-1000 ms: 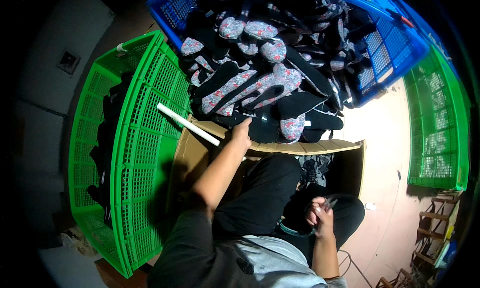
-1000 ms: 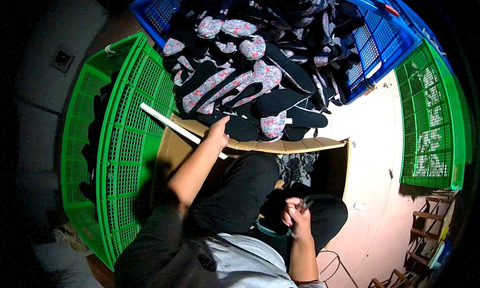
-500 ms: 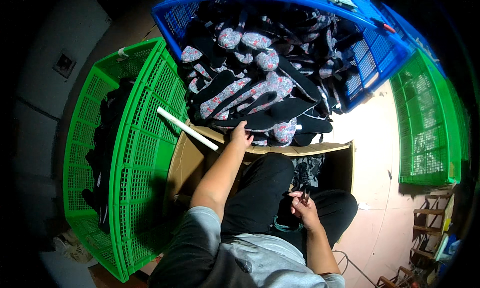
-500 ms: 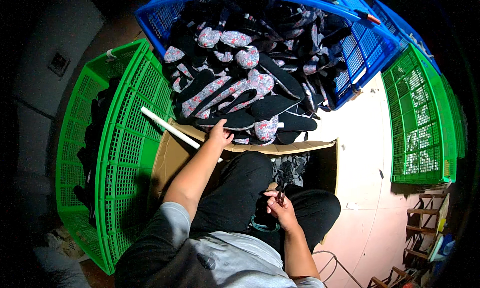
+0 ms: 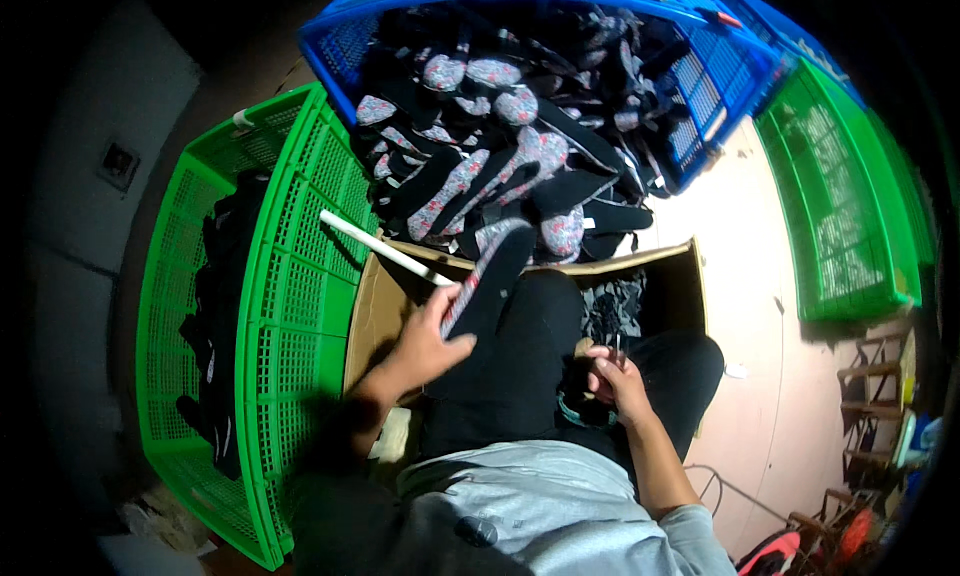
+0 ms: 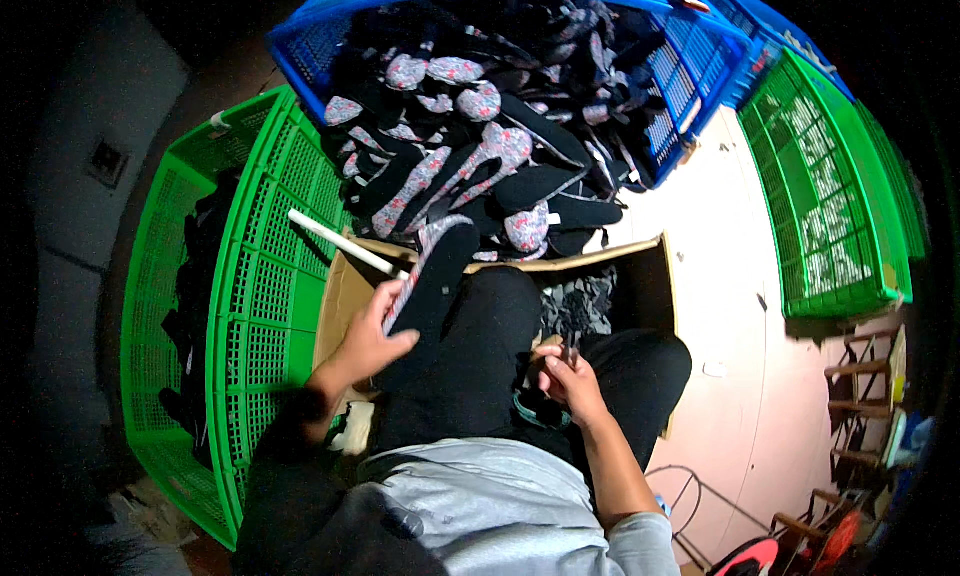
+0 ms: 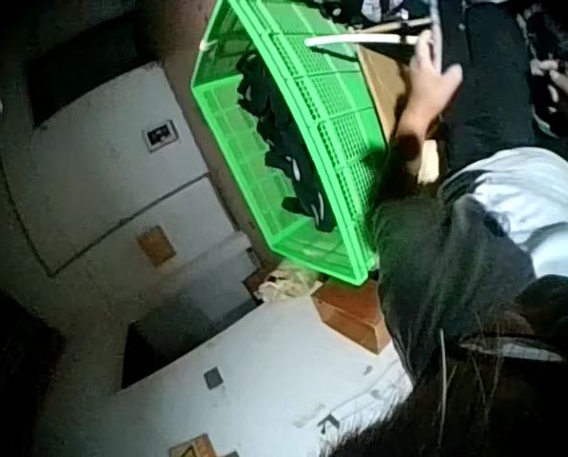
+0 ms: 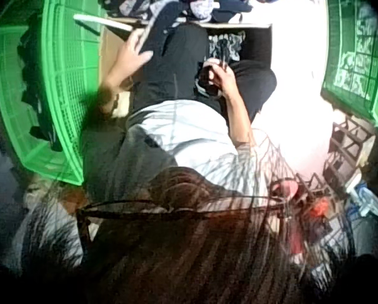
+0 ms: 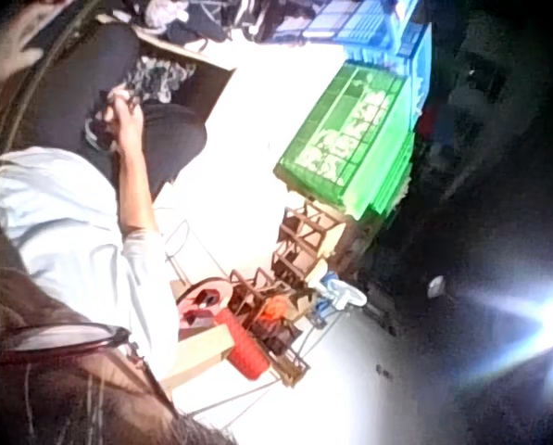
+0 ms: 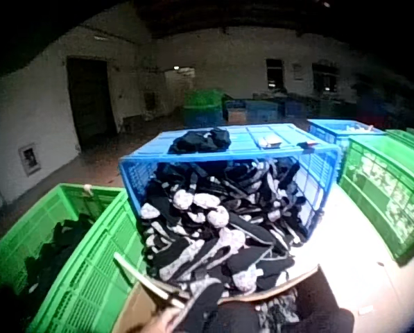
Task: The person sits on the floor and sews a patterned fabric upper onto a black slipper sole using a needle and thread. They repeatedly pull the thread through the fabric, secure the upper to the sole, and trim excess thread. The finished slippers are placed into a green crate.
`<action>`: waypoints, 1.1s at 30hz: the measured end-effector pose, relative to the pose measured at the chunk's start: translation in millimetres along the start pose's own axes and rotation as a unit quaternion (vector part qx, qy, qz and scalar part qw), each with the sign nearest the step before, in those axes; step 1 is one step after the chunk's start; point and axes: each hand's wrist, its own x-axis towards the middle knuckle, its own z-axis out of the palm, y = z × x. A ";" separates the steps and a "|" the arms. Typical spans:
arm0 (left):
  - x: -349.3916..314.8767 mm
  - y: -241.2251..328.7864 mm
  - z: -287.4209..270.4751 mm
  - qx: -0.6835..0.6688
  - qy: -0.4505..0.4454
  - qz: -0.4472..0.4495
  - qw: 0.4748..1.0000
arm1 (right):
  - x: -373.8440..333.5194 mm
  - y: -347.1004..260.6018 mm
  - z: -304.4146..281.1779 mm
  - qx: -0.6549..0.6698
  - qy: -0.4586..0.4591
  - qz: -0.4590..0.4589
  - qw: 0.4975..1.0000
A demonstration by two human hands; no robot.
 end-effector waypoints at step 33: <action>-11.0 65.0 108.9 0.164 -0.212 0.149 0.952 | -24.9 37.0 6.7 0.088 -0.042 -0.002 0.995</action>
